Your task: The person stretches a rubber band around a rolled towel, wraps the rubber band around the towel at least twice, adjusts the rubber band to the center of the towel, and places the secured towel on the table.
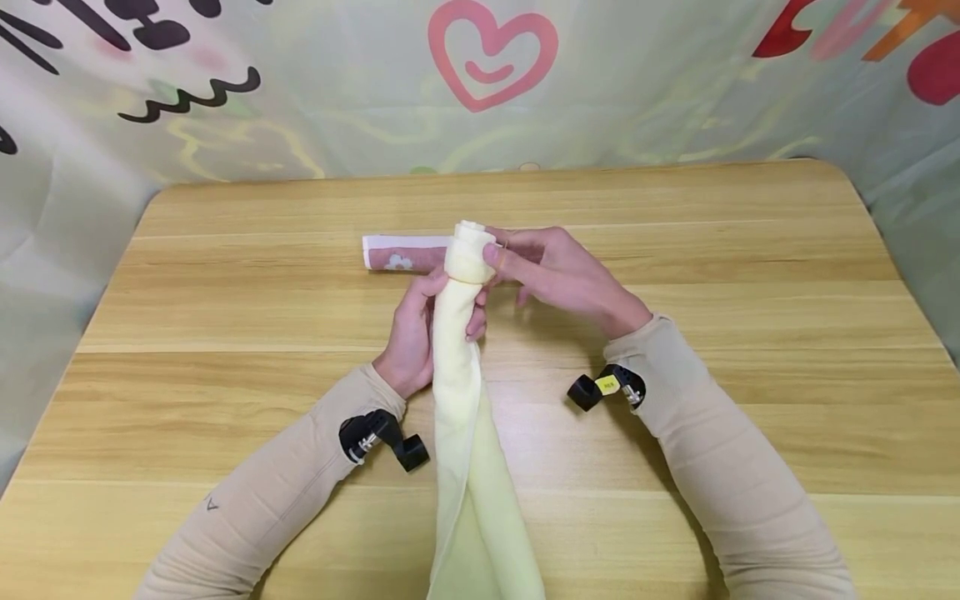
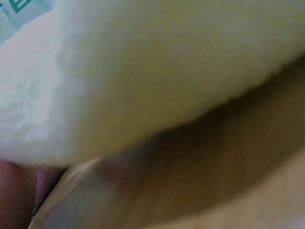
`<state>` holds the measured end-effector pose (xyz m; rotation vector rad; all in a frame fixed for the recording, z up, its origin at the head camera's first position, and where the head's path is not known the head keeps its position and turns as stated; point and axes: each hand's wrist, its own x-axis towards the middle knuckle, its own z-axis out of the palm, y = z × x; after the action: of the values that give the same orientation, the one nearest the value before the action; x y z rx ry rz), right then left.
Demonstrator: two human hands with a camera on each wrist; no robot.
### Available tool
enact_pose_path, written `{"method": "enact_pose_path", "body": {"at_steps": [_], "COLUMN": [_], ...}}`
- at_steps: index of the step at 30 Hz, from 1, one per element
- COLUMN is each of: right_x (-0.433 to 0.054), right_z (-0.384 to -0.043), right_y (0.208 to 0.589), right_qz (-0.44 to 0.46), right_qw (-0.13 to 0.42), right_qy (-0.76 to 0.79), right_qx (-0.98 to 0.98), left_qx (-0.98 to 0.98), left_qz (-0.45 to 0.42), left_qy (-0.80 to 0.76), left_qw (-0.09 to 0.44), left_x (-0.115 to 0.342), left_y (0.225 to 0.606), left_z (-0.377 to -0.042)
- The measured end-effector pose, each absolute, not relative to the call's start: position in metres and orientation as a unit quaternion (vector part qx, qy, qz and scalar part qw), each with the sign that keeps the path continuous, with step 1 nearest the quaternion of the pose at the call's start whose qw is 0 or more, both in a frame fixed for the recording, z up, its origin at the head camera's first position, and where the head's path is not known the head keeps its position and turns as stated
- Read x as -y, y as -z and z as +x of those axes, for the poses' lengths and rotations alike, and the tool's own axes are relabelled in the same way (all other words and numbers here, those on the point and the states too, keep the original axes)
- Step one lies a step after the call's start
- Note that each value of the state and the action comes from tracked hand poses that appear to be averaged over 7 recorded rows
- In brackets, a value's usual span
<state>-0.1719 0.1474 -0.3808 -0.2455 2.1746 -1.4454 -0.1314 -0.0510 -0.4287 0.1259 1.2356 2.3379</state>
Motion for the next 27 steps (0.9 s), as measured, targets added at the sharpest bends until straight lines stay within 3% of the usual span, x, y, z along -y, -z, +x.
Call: {"method": "enact_pose_path", "body": {"at_steps": [15, 27], "right_x": [-0.156, -0.146], "right_z": [-0.174, -0.171], "right_y": [0.386, 0.387], "right_qz": [-0.164, -0.15], "right_qw": [0.258, 0.222], "right_qy": [0.569, 0.625], "right_qx": [-0.764, -0.733], "left_qx": [-0.445, -0.434], "left_qz": [0.022, 0.051], "left_qy": [-0.863, -0.866], "left_qw": [0.237, 0.245], "left_x": [0.052, 0.053], "left_y": [0.427, 0.427], "left_z": [-0.129, -0.128]}}
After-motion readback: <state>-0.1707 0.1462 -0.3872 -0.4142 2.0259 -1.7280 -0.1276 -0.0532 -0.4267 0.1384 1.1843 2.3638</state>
